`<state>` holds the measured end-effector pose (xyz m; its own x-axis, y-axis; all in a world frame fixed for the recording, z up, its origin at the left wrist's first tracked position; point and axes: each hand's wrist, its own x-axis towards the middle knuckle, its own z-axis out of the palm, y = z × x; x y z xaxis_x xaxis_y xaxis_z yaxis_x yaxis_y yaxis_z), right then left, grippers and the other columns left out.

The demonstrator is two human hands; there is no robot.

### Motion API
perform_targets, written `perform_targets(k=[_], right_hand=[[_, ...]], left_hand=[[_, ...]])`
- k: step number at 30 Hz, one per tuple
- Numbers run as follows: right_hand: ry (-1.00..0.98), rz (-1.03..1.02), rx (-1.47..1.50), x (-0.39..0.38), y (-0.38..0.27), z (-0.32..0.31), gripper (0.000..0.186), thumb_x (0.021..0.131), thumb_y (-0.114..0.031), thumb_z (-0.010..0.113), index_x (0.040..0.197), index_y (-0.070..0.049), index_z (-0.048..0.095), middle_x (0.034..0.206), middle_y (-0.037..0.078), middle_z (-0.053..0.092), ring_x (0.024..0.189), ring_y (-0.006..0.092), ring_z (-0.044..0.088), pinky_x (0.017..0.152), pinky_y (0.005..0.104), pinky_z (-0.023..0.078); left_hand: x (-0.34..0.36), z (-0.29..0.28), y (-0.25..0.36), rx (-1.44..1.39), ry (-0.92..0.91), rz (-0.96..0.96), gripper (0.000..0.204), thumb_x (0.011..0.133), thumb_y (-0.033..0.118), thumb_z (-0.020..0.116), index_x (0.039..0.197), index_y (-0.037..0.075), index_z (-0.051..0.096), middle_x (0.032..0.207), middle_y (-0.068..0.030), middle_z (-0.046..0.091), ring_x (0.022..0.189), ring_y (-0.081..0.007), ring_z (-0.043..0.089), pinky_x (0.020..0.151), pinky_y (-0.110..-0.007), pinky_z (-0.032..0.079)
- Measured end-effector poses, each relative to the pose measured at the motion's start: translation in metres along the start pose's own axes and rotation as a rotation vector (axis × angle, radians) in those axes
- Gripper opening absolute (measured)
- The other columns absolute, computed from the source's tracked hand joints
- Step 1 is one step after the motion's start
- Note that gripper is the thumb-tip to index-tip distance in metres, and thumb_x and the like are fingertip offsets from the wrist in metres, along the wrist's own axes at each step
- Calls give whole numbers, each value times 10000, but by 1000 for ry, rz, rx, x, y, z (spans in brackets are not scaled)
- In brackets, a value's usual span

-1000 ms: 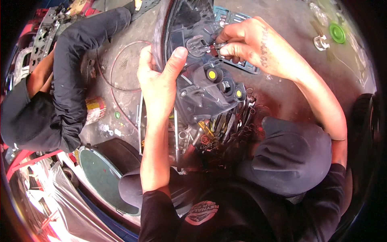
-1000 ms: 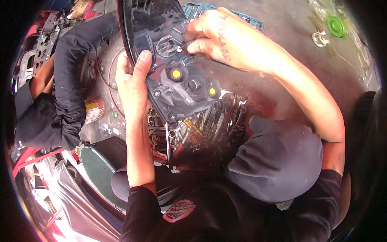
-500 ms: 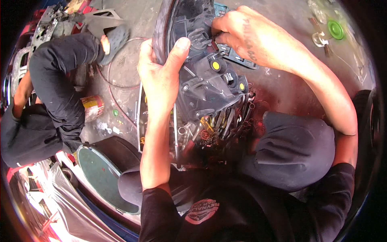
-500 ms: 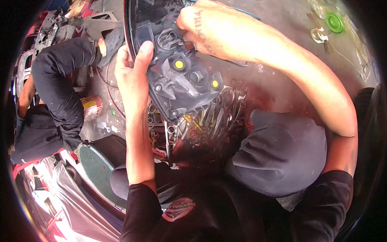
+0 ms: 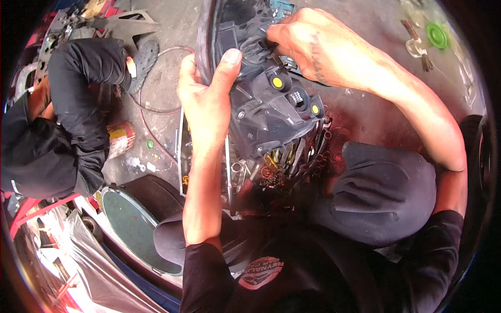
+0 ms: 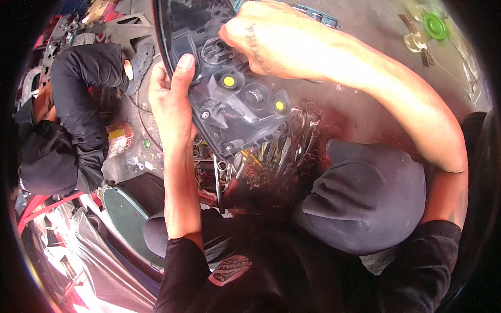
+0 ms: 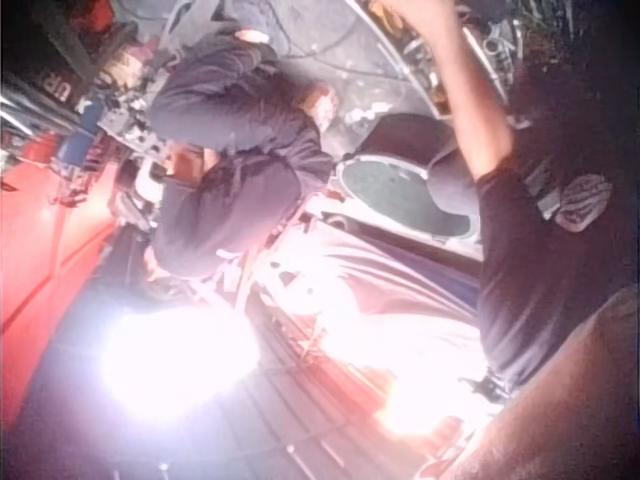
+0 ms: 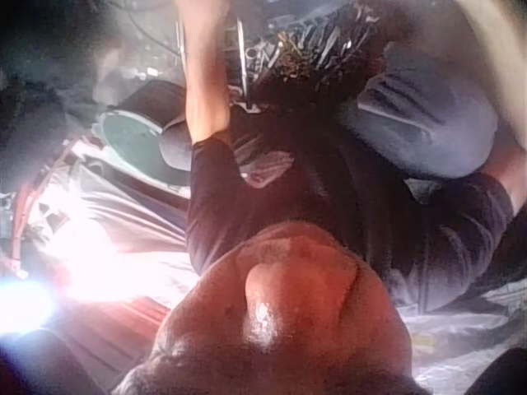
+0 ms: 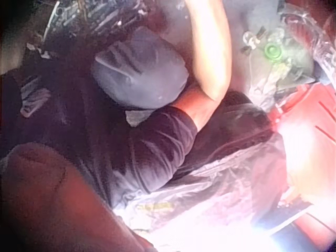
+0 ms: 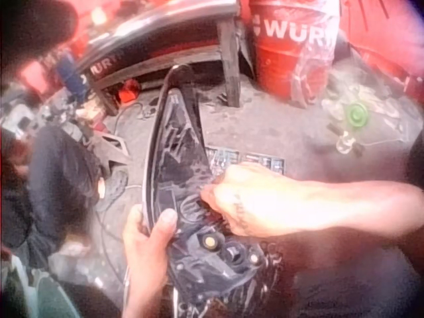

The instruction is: The person works on a car headlight assembly while sitting on the floor, using pliers to remove components and then selecting and installing a bulb into the assembly by hand.

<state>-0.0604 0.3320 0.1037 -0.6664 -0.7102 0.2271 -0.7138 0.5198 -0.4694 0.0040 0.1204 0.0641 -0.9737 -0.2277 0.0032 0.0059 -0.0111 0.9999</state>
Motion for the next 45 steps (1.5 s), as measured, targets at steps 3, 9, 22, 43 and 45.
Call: perform_targets(k=[3,9,22,43,45], right_hand=[[-15,-112,29,0,16,8,111,761,18,638,841,58,572,729,234,586,776,463,625,695,516,491],[27,-175,-18,-13,22,0,127,774,15,643,868,45,564,816,221,612,820,452,626,700,519,496],[-18,-317,-146,-6,28,6,151,811,-35,666,912,35,577,830,195,591,806,428,629,687,501,502],[-162,380,1119,-1,28,2,405,1089,-301,420,816,-37,561,715,19,519,603,87,405,517,273,355],[-176,276,712,-2,28,0,390,1077,-277,435,815,-14,552,702,27,511,630,114,439,534,307,382]], left_hand=[[-2,-3,4,-26,-3,-33,344,903,210,833,1097,5,635,967,-50,710,844,-108,634,788,-277,525],[0,11,1,-98,-54,-61,365,915,218,822,1142,3,635,998,-63,718,860,-114,641,808,-282,527],[2,0,2,-181,-40,-138,344,930,175,799,1165,-2,620,1022,-74,713,884,-122,649,798,-280,539],[6,-1,-2,-70,-12,-22,311,922,169,811,1114,8,626,1002,-52,702,877,-109,625,827,-281,516],[7,0,-2,-98,-14,-31,307,924,171,809,1112,10,628,998,-50,702,878,-107,625,824,-277,515]])
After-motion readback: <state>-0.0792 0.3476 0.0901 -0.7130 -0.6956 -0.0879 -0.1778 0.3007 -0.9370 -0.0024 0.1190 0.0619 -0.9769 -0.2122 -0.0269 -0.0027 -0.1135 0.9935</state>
